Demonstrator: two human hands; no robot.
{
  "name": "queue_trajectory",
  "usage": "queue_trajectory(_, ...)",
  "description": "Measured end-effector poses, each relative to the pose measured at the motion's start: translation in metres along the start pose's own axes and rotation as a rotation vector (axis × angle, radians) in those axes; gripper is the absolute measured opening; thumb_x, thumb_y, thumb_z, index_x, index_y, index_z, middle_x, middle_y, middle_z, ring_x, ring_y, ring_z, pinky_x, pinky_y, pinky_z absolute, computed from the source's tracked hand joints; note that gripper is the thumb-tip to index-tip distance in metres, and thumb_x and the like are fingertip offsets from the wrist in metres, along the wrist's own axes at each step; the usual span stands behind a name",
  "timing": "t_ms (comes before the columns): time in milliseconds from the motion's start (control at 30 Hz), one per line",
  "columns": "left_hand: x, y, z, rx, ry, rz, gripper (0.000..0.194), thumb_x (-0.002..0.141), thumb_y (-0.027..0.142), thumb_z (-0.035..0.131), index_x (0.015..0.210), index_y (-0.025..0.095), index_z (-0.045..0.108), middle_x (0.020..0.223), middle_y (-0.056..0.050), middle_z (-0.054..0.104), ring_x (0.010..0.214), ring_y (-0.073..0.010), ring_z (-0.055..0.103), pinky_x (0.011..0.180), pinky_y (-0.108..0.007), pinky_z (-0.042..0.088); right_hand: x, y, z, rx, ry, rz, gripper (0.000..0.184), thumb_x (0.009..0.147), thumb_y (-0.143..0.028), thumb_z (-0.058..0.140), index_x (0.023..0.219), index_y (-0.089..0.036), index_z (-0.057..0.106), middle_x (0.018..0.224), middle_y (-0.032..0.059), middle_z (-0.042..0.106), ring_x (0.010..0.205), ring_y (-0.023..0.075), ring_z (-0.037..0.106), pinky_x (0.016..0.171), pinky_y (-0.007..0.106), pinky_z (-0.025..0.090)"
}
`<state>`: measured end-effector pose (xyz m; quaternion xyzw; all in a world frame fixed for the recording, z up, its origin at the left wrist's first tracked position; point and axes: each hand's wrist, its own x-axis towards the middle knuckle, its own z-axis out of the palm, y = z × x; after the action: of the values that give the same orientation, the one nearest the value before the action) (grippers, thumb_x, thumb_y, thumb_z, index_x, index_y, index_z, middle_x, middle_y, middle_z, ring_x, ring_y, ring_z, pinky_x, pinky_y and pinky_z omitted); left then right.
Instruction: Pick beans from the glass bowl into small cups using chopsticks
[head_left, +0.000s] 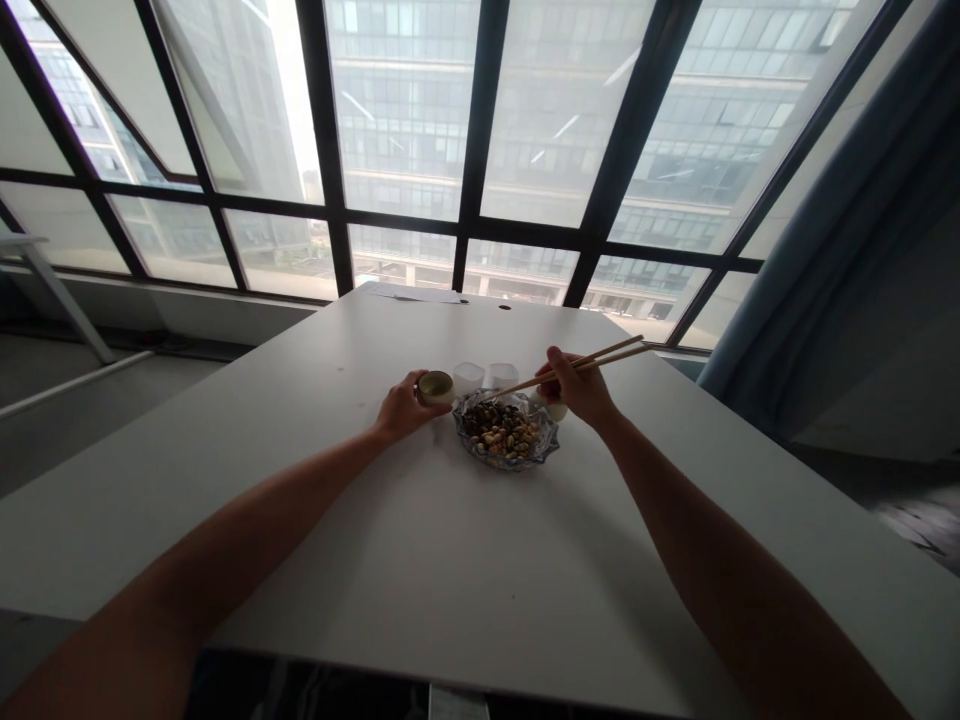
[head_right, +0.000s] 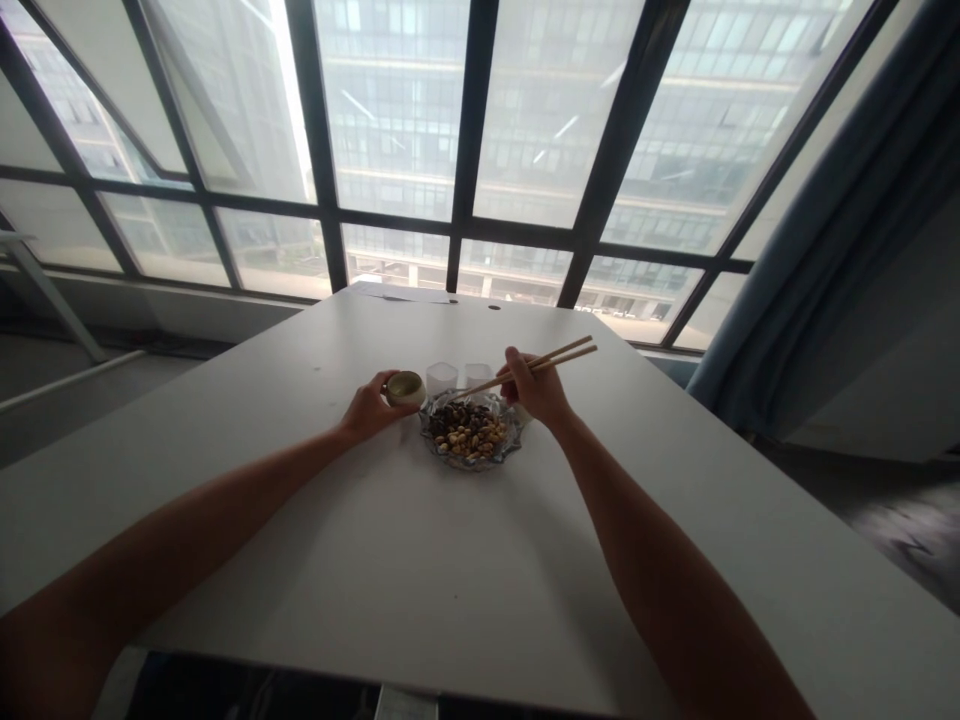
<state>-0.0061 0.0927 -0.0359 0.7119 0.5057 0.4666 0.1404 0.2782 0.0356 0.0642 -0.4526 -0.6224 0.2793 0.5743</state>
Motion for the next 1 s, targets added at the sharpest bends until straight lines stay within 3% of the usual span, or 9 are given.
queue_trajectory(167,0.001,-0.005,0.000,0.034,-0.043,-0.018,0.075,0.062,0.061,0.081,0.122,0.020,0.063,0.110,-0.010,0.072,0.099,-0.0279,0.068,0.087,-0.038,0.054,0.004,-0.001,-0.023,-0.073,-0.174,0.053,0.067,0.065,-0.082,0.067,0.058,-0.015,0.066,0.041,0.0037,0.059,0.031,0.0114,0.051,0.030,0.021,0.036)
queue_trajectory(333,0.002,-0.006,0.000,0.065,-0.081,-0.055,0.075,0.064,0.061,0.079,0.125,0.020,0.062,0.112,-0.010,0.072,0.101,-0.0282,0.068,0.088,-0.038,0.054,0.003,-0.003,-0.025,-0.080,-0.284,0.092,0.062,0.071,-0.074,0.070,0.059,-0.014,0.066,0.042,0.0040,0.058,0.032,0.0112,0.052,0.031,0.020,0.038)
queue_trajectory(533,0.002,-0.003,-0.001,0.063,-0.105,-0.058,0.078,0.065,0.061,0.079,0.128,0.019,0.060,0.113,-0.012,0.072,0.103,-0.0298,0.067,0.089,-0.039,0.054,-0.010,-0.017,-0.023,-0.080,-0.354,0.093,0.064,0.071,-0.077,0.067,0.061,-0.014,0.067,0.044,0.0031,0.059,0.034,0.0116,0.054,0.033,0.020,0.040)
queue_trajectory(733,0.003,-0.006,0.003,0.128,-0.118,-0.023,0.089,0.070,0.062,0.076,0.140,0.014,0.052,0.126,-0.018,0.066,0.119,-0.0351,0.060,0.102,-0.044,0.047,-0.045,-0.011,-0.016,-0.071,-0.292,0.108,0.064,0.072,-0.079,0.064,0.064,-0.016,0.068,0.046,0.0028,0.061,0.036,0.0112,0.054,0.034,0.020,0.040)
queue_trajectory(867,0.005,-0.011,0.006,0.206,-0.120,0.027,0.079,0.078,0.060,0.069,0.140,0.014,0.052,0.137,-0.020,0.059,0.129,-0.0375,0.051,0.108,-0.047,0.041,-0.060,0.002,-0.013,0.001,-0.200,0.115,0.063,0.068,-0.081,0.067,0.063,-0.017,0.068,0.049,0.0029,0.063,0.041,0.0129,0.057,0.039,0.023,0.047)
queue_trajectory(1000,0.006,-0.016,0.009,0.261,-0.121,0.060,0.069,0.087,0.053,0.061,0.142,0.012,0.050,0.138,-0.021,0.057,0.128,-0.0356,0.053,0.108,-0.047,0.042,-0.065,0.011,-0.011,0.041,-0.114,0.086,0.062,0.070,-0.079,0.066,0.063,-0.018,0.068,0.050,0.0034,0.063,0.042,0.0136,0.057,0.039,0.025,0.046)
